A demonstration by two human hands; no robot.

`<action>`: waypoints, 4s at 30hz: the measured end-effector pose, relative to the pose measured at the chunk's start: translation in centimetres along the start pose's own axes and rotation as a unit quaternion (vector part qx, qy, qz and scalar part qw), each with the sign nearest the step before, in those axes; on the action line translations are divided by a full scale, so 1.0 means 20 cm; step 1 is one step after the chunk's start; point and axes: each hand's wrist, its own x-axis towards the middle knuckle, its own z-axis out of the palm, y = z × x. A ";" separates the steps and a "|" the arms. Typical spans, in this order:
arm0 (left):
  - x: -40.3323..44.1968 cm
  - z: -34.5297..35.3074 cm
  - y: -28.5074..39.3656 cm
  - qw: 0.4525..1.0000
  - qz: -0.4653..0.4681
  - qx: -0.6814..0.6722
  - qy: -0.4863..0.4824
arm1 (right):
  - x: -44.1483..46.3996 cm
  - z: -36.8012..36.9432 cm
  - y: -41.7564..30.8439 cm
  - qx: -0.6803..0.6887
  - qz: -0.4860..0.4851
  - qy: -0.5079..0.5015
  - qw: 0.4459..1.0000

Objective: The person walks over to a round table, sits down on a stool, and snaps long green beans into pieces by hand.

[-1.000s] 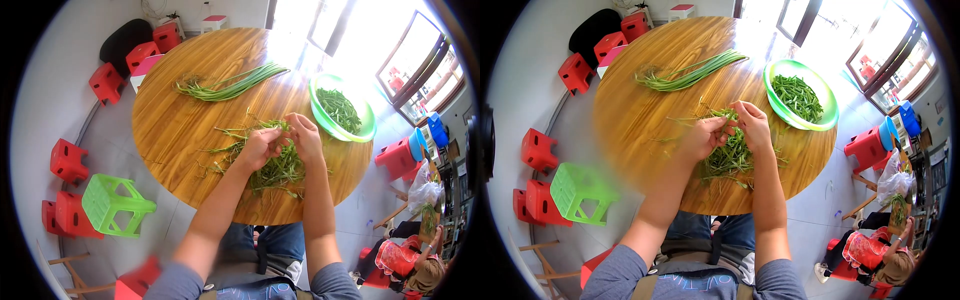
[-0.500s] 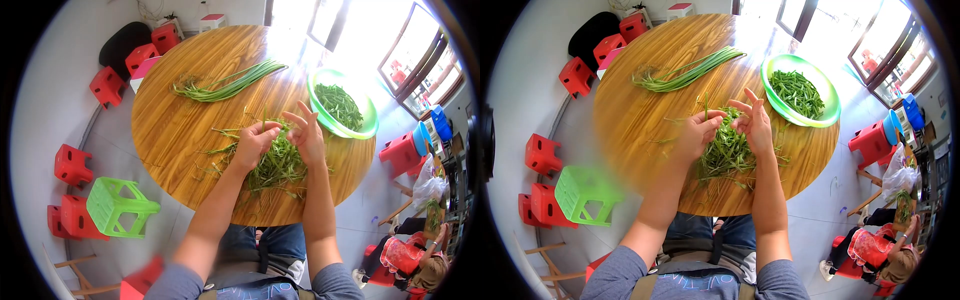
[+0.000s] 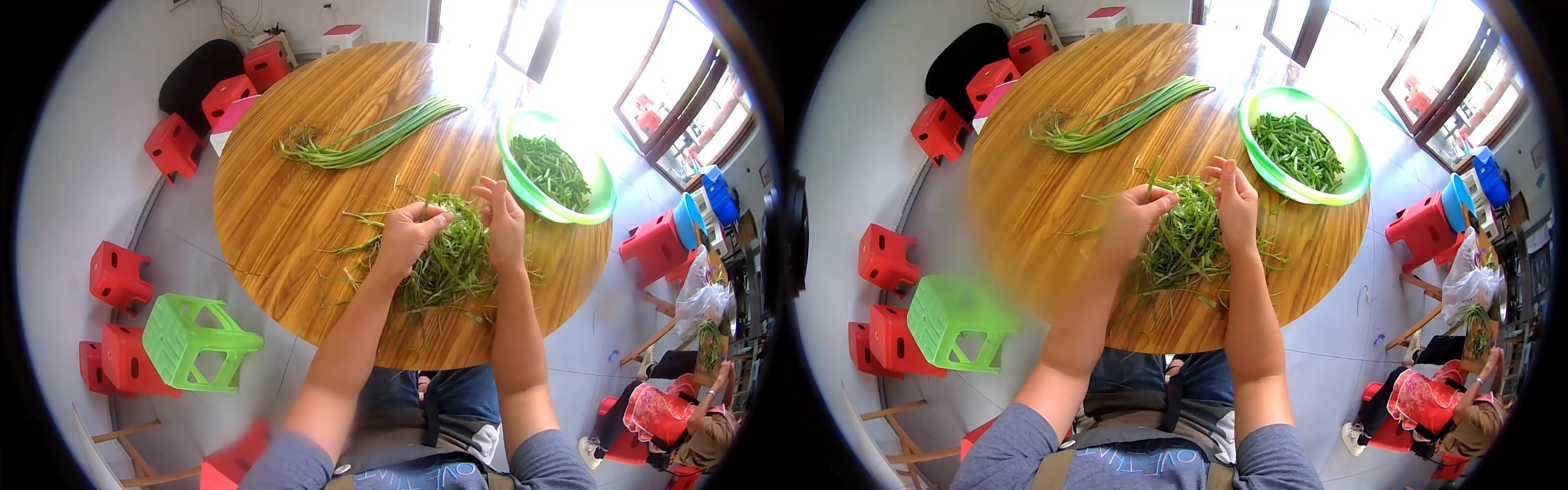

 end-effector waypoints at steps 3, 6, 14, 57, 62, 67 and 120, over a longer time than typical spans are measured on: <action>-0.03 0.02 0.08 0.987 -0.007 0.159 0.015 | -0.01 -0.01 -0.02 0.006 -0.023 -0.011 1.000; -0.05 0.04 0.05 0.982 0.018 0.186 0.022 | -0.06 0.01 -0.06 0.039 -0.022 -0.091 0.995; -0.02 0.07 -0.09 0.984 0.128 0.120 -0.008 | -0.05 0.02 -0.05 0.096 -0.008 -0.092 0.991; 0.01 0.01 -0.05 0.988 -0.063 -0.141 -0.006 | -0.10 0.10 -0.04 -0.149 -0.295 -0.093 0.939; 0.01 0.00 -0.03 0.984 -0.078 -0.134 -0.091 | -0.08 0.07 -0.03 -0.219 -0.351 -0.034 0.910; 0.02 -0.01 -0.02 0.983 -0.067 -0.136 -0.101 | -0.07 0.07 -0.03 -0.220 -0.342 -0.044 0.913; 0.07 -0.06 -0.08 0.895 -0.037 -0.421 -0.142 | -0.10 0.00 -0.11 0.034 -0.022 -0.186 0.982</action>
